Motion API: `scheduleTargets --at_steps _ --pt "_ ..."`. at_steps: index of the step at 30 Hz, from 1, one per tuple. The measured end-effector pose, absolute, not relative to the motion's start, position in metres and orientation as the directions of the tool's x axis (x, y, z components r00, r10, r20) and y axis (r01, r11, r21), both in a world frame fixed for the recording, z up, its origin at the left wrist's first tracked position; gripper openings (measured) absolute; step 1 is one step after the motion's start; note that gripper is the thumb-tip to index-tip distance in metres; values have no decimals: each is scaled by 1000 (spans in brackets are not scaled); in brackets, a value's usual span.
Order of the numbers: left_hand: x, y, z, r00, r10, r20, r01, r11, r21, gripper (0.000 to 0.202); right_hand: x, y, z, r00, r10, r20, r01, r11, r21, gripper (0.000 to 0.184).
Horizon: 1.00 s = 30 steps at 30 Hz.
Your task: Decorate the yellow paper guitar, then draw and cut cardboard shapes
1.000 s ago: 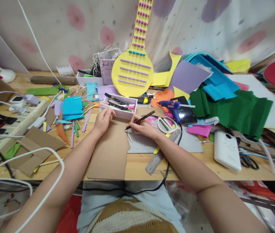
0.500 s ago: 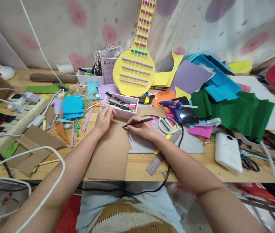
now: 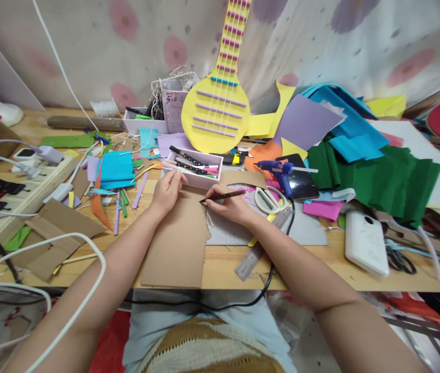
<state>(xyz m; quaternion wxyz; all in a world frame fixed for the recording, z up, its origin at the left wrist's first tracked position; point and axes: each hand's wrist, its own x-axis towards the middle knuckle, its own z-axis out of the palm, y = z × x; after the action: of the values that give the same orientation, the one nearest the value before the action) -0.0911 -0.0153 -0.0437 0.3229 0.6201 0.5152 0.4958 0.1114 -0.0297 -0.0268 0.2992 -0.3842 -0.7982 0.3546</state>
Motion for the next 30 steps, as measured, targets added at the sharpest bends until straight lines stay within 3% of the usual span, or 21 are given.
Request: scheduleTargets --at_steps 19,25,30 --pt "-91 -17 -42 -24 955 297 346 -271 899 34 115 -31 -24 -448 870 206 431 412 -803 6" --pt "-94 -16 -43 -50 959 280 346 -247 905 35 122 -29 -24 -384 916 119 384 275 -881 10" --pt "-93 -14 -44 -62 959 278 351 -240 905 33 111 -36 -26 -516 851 91 325 294 -899 20"
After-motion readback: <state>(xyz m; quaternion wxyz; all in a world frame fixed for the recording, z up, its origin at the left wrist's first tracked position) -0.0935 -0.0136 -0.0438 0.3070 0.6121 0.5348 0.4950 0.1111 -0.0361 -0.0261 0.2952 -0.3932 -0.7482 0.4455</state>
